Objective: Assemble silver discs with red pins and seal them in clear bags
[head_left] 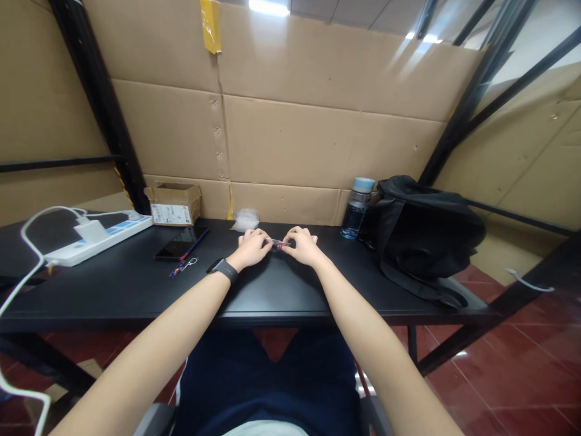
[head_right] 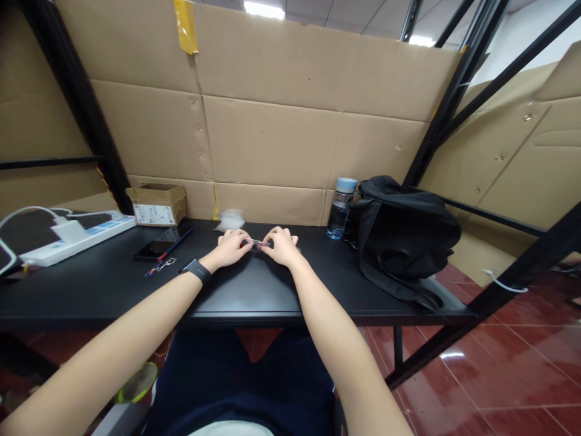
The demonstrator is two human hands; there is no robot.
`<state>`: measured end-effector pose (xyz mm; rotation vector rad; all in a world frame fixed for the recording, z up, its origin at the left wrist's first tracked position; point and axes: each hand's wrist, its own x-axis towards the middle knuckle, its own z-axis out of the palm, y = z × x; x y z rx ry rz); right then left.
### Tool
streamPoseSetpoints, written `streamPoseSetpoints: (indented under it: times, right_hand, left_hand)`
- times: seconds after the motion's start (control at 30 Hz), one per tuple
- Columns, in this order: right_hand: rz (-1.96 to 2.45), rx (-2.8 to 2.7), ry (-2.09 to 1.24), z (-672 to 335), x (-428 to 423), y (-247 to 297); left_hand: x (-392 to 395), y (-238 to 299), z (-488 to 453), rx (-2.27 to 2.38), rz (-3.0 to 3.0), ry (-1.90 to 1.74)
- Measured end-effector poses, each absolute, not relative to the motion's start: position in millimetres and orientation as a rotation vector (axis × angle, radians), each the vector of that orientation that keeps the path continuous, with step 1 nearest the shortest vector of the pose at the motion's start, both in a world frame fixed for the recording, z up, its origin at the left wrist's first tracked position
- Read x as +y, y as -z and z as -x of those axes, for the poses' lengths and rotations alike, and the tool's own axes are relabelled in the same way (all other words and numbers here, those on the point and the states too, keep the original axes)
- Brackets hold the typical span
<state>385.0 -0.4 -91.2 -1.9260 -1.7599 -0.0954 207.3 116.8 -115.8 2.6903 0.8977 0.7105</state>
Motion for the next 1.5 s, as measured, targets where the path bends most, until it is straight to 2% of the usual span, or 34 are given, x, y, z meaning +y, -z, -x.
streamPoseSetpoints:
  times: [0.53,0.77,1.0,1.13,1.33,1.5]
  right_hand:
    - [2.212,-1.595,0.149,-402,5,100]
    - [2.046,-1.717,0.136,-399,2,95]
    - [2.099,-1.594,0.176,-401,-1,89]
    - [2.144,-1.493,0.200,-411,-3,86]
    - [2.199,-1.460,0.160,-415,-3,88]
    - [2.243,-1.542,0.100,-420,-6,86]
  left_hand:
    - [116,118,-206,0.797,-2.794,-0.760]
    - [115,119,-207,0.585,-2.918,-0.543]
    - [95,119,-210,0.403,-3.032,-0.554]
    - [99,114,-225,0.484,-3.089,-0.498]
    - [151,106,-261,0.796,-3.079,-0.275]
    - [184,102,-287,0.907,-3.012,-0.226]
